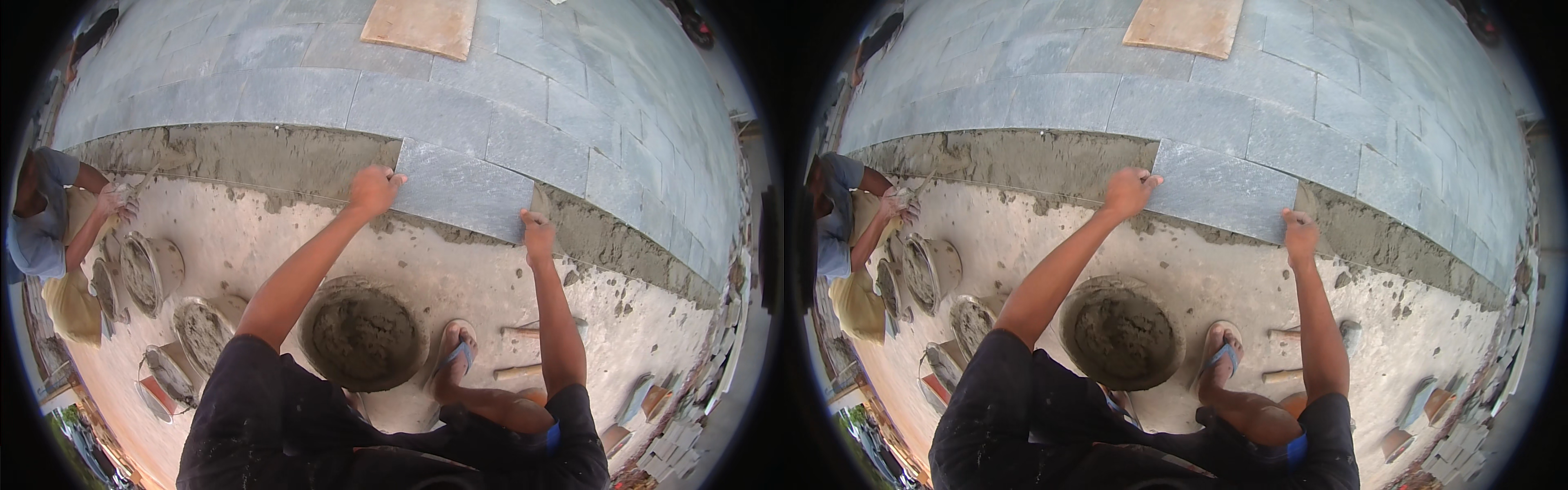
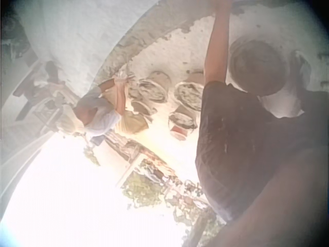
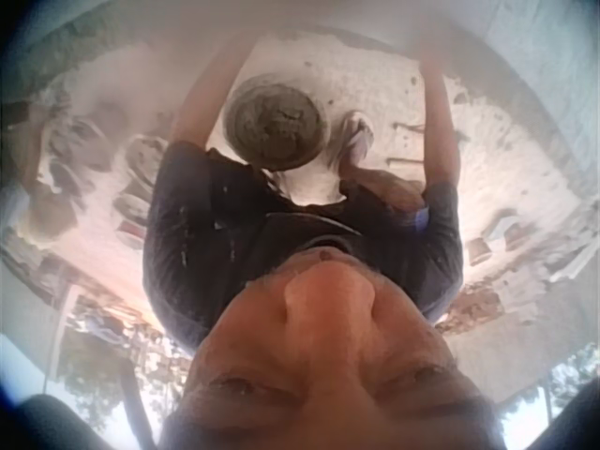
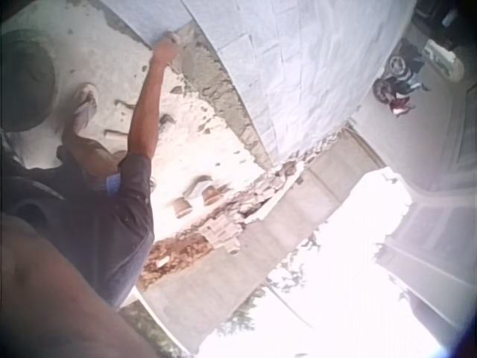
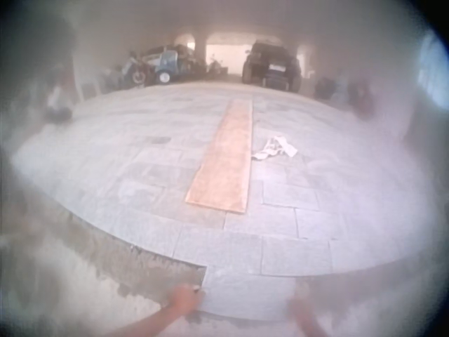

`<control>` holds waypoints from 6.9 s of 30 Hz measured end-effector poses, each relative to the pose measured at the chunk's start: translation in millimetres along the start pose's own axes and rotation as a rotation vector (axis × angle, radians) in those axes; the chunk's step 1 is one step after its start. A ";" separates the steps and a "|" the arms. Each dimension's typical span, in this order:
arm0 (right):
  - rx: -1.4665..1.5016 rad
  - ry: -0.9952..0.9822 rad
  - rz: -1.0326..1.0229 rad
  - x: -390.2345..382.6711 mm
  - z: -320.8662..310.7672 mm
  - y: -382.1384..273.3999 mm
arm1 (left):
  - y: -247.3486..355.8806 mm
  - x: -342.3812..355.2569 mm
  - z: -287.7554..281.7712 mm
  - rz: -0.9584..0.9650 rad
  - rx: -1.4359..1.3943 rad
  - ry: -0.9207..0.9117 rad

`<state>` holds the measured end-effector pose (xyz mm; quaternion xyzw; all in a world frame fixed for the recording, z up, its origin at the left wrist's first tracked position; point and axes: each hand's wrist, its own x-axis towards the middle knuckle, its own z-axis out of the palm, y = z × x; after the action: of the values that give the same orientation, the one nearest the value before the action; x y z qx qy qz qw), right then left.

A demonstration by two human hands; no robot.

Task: The person applies mortar to the back of tiles using a trowel and then carefully places the tiles onto the floor surface, tapping them into place.

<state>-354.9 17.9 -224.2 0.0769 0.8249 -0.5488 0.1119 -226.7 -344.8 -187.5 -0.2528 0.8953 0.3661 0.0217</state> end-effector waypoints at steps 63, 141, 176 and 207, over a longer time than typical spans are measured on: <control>-0.344 0.050 0.007 3.8 -12.7 -20.0 | 8.7 7.9 14.5 0.017 -0.065 -0.037; -0.461 0.614 0.581 -163.1 -225.8 176.5 | 58.9 -24.1 34.2 0.498 0.503 -0.126; -0.380 0.151 0.248 -243.1 -98.8 112.8 | 59.0 -16.6 82.5 0.605 0.540 -0.061; -0.467 0.012 -0.065 -208.4 -69.0 59.7 | 77.3 7.9 82.4 0.468 0.594 -0.013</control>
<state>-146.1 103.7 -195.5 0.0256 0.9321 -0.3460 0.1040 -281.9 -246.7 -199.6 -0.0215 0.9959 0.0870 0.0157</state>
